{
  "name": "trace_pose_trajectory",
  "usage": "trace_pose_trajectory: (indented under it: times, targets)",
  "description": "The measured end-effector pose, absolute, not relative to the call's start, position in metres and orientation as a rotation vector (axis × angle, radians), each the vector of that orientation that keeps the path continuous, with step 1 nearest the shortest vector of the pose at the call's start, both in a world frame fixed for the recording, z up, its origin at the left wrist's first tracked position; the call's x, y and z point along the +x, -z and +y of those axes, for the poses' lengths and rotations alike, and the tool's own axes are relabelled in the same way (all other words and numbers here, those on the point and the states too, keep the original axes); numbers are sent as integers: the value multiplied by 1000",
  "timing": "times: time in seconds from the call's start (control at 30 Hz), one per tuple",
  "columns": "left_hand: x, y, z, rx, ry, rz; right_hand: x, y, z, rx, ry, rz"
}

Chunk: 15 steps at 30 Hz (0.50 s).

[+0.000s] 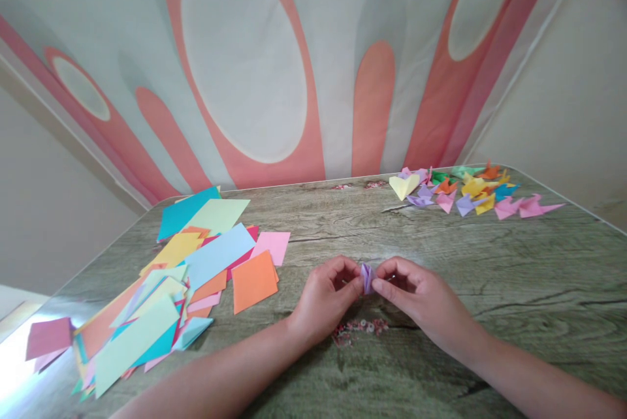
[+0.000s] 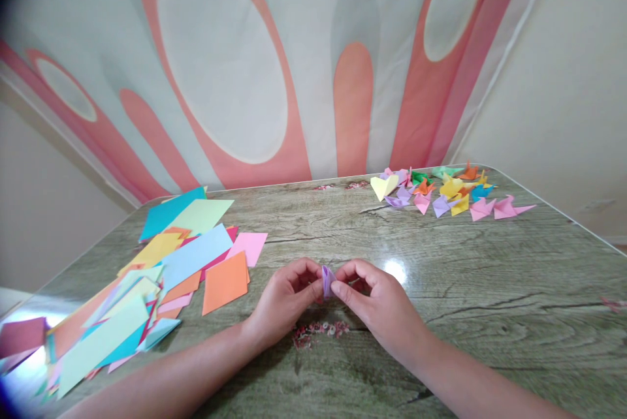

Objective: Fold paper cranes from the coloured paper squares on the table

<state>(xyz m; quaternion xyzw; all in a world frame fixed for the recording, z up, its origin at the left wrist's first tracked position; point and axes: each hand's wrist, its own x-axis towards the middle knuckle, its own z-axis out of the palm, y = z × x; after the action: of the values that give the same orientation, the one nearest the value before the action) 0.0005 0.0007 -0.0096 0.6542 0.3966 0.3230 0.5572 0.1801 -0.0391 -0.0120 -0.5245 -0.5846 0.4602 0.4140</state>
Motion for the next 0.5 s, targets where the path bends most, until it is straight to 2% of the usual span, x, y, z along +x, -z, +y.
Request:
trace_pose_trajectory:
  times: [0.5]
  targets:
    - [7, 6, -2, 1265, -684, 875, 178, 12, -39, -1352, -1138, -1497]
